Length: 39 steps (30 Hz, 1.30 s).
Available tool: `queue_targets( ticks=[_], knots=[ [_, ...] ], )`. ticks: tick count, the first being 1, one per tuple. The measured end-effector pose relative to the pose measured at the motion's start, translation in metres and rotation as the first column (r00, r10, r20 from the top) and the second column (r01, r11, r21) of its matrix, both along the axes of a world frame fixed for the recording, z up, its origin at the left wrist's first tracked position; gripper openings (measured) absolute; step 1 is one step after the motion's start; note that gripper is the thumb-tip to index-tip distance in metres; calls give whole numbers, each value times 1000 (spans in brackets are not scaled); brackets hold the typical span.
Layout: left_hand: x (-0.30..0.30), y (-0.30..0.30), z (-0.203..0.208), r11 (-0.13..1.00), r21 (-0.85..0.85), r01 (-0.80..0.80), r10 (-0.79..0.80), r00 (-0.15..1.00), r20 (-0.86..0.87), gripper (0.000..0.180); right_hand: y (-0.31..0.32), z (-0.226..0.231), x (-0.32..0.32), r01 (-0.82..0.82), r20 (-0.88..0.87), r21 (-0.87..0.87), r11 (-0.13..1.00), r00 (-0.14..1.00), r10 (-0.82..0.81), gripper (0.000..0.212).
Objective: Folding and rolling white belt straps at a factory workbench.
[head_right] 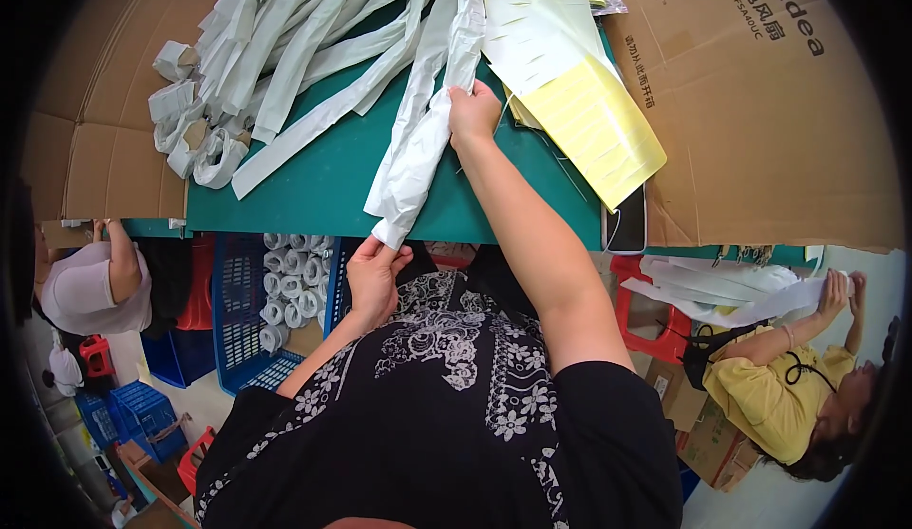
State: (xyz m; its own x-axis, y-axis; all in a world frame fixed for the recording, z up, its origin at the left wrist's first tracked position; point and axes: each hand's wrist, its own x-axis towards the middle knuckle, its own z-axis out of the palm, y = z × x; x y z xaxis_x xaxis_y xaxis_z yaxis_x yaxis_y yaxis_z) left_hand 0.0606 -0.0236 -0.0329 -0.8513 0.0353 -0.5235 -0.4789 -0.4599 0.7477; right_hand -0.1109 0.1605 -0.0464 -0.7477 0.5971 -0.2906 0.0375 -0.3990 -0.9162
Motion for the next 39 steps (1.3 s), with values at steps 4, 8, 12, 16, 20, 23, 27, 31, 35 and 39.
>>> queue_targets(
  ticks=[4, 8, 12, 16, 20, 23, 27, 31, 35, 39],
  knots=[
    [-5, -2, -4, 972, -217, 87, -113, 987, -112, 22, 0, -19, -5, 63, -48, 120, 991, 997, -57, 23],
    [-5, -8, -14, 875, -466, 128, -270, 929, -252, 20, -2, -32, -9, 172, -90, 292, 941, 984, -152, 24],
    [-6, -7, -3, 896, -411, 167, -260, 948, -182, 15, -9, -22, -5, 185, -85, 374, 909, 983, -165, 22],
    [-4, -8, 7, 908, -348, 233, -260, 965, -31, 4, -6, -15, -3, 130, -131, 278, 952, 987, -97, 20],
    [6, -22, 1, 913, -246, 326, -324, 945, 49, 7, 4, -22, -7, 35, -74, 4, 999, 997, -34, 14],
    [17, -36, -7, 923, -164, 349, -342, 937, 70, 15, 3, -20, -5, -7, -7, 16, 1000, 1000, 7, 13],
    [29, -48, -8, 915, -86, 394, -385, 918, 99, 15, 0, -10, 0, -84, 2, -39, 996, 996, 85, 15],
    [-9, -74, 7, 379, -874, -305, -810, 347, -472, 38, 8, 19, 12, -126, 51, -453, 882, 985, 167, 23],
    [-63, -59, 44, 150, -779, -609, -988, -125, -93, 54, -2, 35, 16, -187, 74, -560, 807, 959, 274, 24],
    [-94, -30, 54, 261, -763, -592, -854, -509, 103, 55, 1, 29, 18, -183, 44, -657, 731, 959, 280, 27]
  ],
)
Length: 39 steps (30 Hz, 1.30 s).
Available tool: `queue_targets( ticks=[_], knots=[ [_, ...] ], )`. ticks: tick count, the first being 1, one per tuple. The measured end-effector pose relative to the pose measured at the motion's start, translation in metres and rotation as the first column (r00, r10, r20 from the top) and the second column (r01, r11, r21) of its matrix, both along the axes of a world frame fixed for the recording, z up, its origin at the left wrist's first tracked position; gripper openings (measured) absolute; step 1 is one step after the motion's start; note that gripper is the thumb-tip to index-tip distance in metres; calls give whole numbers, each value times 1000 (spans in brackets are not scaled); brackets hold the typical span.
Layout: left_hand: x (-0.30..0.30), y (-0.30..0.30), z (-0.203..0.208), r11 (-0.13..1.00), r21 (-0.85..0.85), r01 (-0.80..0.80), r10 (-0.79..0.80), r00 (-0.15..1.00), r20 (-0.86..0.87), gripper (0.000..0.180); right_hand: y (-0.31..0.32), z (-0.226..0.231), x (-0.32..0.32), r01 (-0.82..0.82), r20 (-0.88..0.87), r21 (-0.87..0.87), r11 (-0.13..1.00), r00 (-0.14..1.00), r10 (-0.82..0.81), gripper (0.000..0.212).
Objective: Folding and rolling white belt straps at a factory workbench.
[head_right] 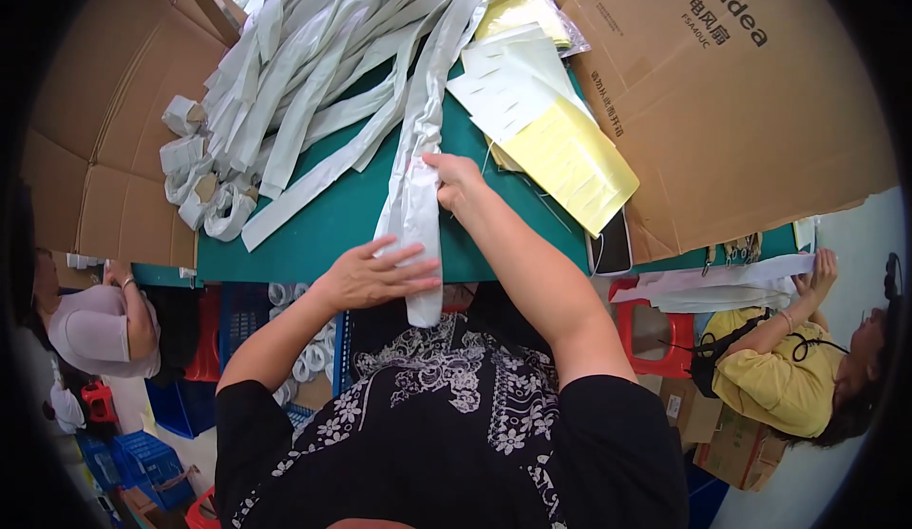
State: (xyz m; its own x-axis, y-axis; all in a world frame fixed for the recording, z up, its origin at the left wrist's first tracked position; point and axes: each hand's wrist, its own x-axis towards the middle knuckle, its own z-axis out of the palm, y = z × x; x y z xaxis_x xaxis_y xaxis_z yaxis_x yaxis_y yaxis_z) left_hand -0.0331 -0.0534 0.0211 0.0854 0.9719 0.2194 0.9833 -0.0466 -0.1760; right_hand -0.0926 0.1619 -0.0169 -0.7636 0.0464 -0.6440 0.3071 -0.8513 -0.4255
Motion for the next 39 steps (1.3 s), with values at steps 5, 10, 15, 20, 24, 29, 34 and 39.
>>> queue_targets(
  ticks=[5, 10, 15, 20, 24, 29, 34, 39],
  knots=[
    [0, 4, 29, 936, 344, -75, -102, 878, 467, 29, 12, 14, -12, -191, -186, -200, 961, 970, 154, 30],
    [18, -32, 52, 803, 420, -423, -153, 534, 831, 19, 24, 12, -86, -173, -352, -297, 939, 934, 61, 22],
    [29, -88, 79, 776, 339, -532, -135, 385, 913, 1, 59, 22, -167, -23, -200, -385, 922, 978, -59, 20],
    [24, -174, 75, 565, 660, -495, -611, 286, 738, 17, 127, 31, -239, 69, -177, -200, 977, 979, -105, 24],
    [20, -210, 61, 600, 628, -496, -594, 250, 765, 16, 183, 45, -297, 94, -204, -9, 996, 975, -94, 26],
    [8, -103, 46, 391, 197, -899, -203, 124, 971, 30, 286, 96, -364, 407, -265, 168, 898, 896, -356, 18],
    [-69, 2, 5, 794, 239, -559, -205, 124, 971, 15, 390, 137, -375, 217, -263, 964, -155, 872, -412, 43],
    [-74, 38, -15, 846, 244, -473, -169, 196, 966, 22, 279, 162, -260, -350, 477, 839, -416, 841, 255, 62]
  ],
)
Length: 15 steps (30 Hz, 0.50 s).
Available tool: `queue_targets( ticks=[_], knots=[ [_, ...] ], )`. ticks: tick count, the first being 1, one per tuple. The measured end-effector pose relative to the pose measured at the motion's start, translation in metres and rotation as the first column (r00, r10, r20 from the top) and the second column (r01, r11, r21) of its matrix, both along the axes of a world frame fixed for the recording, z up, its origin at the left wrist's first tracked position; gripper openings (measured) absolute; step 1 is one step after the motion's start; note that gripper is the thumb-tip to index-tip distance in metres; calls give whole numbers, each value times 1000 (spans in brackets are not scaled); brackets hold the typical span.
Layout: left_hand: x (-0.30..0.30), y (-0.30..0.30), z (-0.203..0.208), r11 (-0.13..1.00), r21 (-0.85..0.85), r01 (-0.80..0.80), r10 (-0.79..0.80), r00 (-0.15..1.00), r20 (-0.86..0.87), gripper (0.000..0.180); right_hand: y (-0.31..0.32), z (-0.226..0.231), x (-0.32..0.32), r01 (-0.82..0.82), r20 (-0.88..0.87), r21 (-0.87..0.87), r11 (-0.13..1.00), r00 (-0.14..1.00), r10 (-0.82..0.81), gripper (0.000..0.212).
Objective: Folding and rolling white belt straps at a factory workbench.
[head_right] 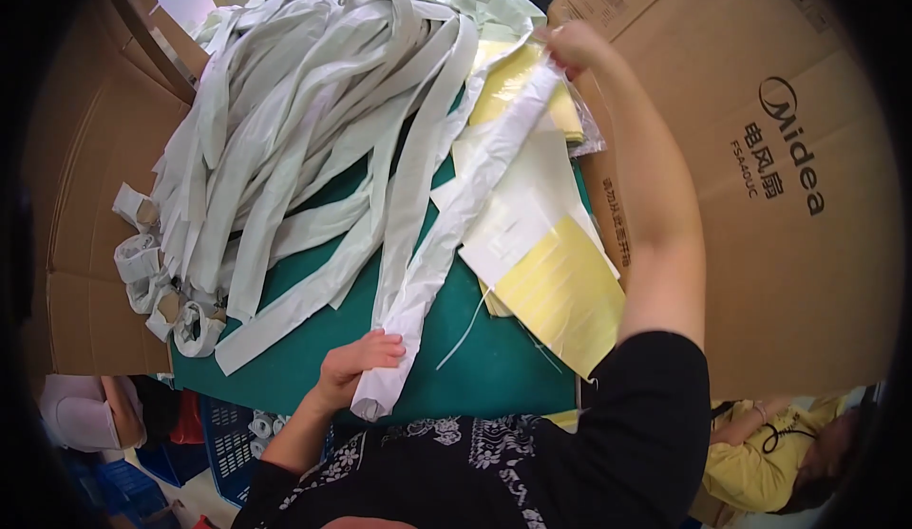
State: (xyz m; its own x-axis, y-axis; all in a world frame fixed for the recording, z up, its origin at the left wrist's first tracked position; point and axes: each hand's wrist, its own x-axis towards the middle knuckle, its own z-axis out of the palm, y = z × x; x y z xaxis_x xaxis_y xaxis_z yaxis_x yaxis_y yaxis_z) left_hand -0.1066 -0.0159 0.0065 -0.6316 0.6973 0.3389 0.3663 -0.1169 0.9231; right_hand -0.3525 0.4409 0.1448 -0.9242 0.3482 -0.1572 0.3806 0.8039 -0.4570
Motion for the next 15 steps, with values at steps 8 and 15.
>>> queue_targets(
  ticks=[8, 15],
  knots=[
    [25, 13, 4, 977, 212, -24, 38, 997, -63, 27, -185, -105, 269, 554, 560, -819, 148, 716, 417, 67],
    [63, 27, 0, 973, 229, -22, 48, 993, -110, 23, -227, -142, 296, 106, 181, -946, -307, 957, -226, 30]
  ],
)
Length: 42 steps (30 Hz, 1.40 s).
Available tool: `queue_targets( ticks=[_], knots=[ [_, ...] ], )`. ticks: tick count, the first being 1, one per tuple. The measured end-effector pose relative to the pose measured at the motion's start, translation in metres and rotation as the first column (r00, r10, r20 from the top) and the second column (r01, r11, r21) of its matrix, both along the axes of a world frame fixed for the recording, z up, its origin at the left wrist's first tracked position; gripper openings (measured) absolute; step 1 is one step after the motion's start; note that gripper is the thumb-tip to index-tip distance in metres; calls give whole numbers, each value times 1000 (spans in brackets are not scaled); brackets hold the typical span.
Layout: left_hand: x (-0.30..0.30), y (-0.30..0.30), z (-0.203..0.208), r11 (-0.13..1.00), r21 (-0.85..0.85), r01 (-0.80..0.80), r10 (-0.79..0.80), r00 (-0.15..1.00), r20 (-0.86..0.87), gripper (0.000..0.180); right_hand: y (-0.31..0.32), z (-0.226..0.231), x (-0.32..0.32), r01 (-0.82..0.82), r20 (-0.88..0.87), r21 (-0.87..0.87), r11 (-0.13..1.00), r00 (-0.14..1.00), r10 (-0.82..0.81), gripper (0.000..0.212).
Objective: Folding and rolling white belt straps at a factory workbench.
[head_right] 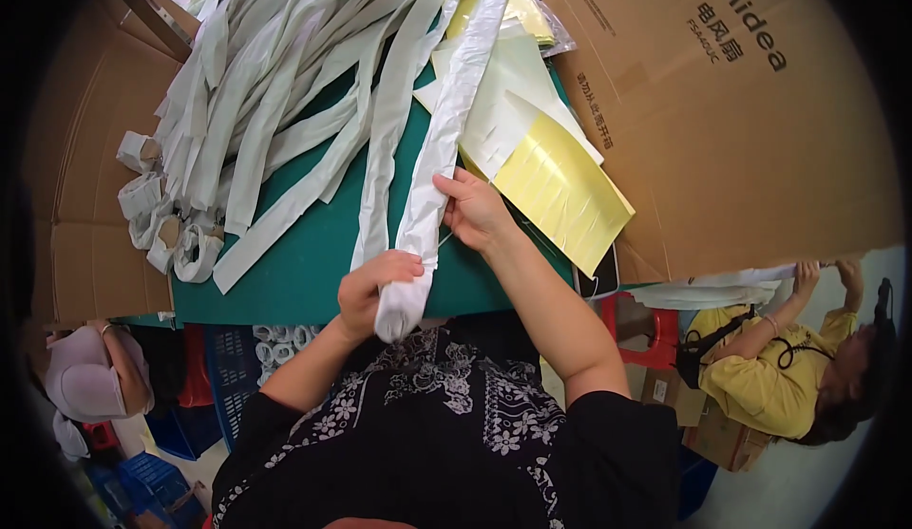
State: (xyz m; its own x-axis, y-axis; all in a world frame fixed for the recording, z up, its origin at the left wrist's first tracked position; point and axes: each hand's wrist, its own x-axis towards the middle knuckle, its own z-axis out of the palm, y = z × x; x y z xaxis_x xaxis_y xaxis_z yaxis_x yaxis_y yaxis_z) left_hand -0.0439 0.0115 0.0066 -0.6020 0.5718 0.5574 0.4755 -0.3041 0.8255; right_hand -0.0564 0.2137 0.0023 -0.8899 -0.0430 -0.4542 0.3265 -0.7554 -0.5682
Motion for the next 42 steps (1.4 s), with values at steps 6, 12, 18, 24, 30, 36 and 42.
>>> queue_targets(
  ticks=[6, 12, 18, 24, 30, 36, 42],
  knots=[
    [-8, 12, -5, 928, -309, 207, 176, 487, 855, 23, -4, -9, 29, 21, -156, 320, 947, 987, 31, 25],
    [-19, 29, 13, 898, -215, 384, 183, 118, 976, 37, 15, -4, 45, -137, -186, 595, 792, 935, 301, 25],
    [-31, 45, 15, 949, -53, 310, 53, 8, 999, 32, 31, 13, 63, -148, -237, 827, 542, 783, 575, 30],
    [-33, 58, 6, 974, 15, 224, -23, 31, 999, 37, 19, -10, 66, -25, -117, 852, 522, 965, 237, 32],
    [-11, 34, 14, 931, -318, -179, 24, 899, -437, 38, 1, 0, 81, -85, 234, 230, 970, 972, 30, 33],
    [-22, 42, 11, 950, -216, -226, 23, 740, -672, 31, -3, 2, 83, -5, 13, -37, 999, 1000, 5, 32],
    [-10, 42, 4, 952, -274, -136, -5, 889, -458, 21, 27, -15, 49, -56, -266, -288, 956, 964, -24, 42]
  ],
)
